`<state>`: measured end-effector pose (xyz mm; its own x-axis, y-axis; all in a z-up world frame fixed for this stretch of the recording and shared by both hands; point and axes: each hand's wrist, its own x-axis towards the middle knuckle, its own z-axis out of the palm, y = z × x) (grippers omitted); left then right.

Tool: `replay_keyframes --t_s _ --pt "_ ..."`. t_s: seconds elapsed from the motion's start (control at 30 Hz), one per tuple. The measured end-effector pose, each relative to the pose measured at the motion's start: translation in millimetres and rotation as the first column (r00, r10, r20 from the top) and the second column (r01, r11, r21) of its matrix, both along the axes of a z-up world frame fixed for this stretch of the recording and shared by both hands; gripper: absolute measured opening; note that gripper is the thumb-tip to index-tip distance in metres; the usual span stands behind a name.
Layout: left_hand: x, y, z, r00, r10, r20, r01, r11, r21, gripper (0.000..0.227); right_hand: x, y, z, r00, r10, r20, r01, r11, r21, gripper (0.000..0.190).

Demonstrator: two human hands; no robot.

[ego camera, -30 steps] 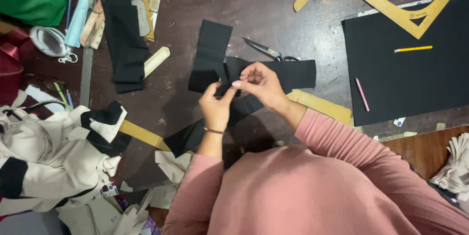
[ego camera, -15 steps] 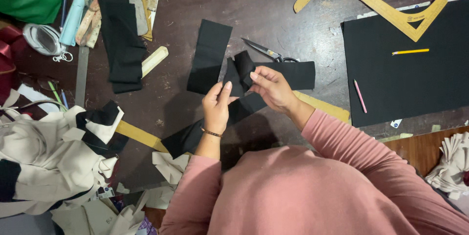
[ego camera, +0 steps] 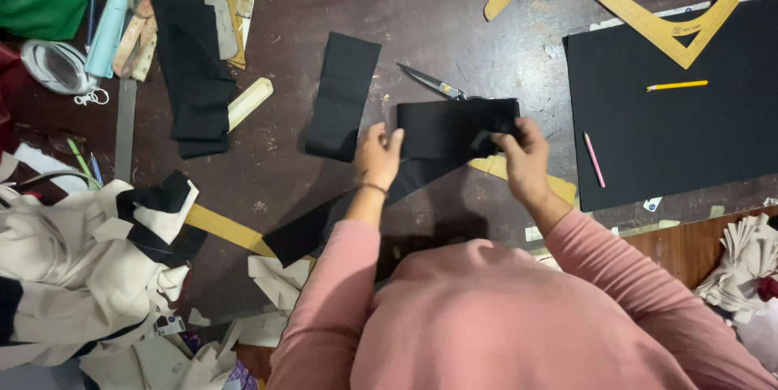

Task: The person folds a piece of black fabric, places a wooden ruler on it, and uses scissors to cut along the ruler's edge. The person then removes the ruler and continues cutting the fabric.

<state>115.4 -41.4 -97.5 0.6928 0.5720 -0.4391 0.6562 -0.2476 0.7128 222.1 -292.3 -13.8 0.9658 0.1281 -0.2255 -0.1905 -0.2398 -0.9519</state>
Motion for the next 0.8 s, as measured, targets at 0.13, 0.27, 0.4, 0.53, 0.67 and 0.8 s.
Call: replay_keyframes --t_s 0.13,0.27,0.4,0.53,0.67,0.8 --pt "29.6 -14.4 -5.0 0.972 -0.100 -0.213 0.104 0.995 0.008 0.054 -4.4 -3.1 22.0 0.971 0.109 0.214 -0.011 0.911 -0.412 0.043" --pt "41.2 -37.0 -10.5 0.992 -0.080 -0.100 0.069 0.991 -0.111 0.028 -7.5 53.3 12.1 0.949 0.315 -0.005 -0.306 0.917 -0.257 0.044" --pt "32.6 -31.9 51.4 0.946 0.150 0.289 0.038 0.830 -0.556 0.025 -1.9 72.6 -36.6 0.899 0.408 -0.161 -0.422 0.904 -0.065 0.081" --pt "-16.9 -20.8 32.7 0.914 0.264 0.309 0.001 0.759 -0.651 0.027 4.6 67.9 -57.6 0.870 0.445 -0.212 -0.483 0.856 -0.184 0.059" --pt "-55.1 22.4 -10.6 0.710 0.603 0.365 -0.676 0.729 0.110 0.041 7.6 90.3 -56.6 0.861 0.485 -0.154 -0.494 0.722 -0.485 0.031" --pt "-61.5 61.8 -43.6 0.720 0.692 -0.048 -0.662 0.705 0.254 0.057 -10.5 146.9 -10.2 0.720 0.694 -0.021 -0.489 0.486 -0.724 0.055"
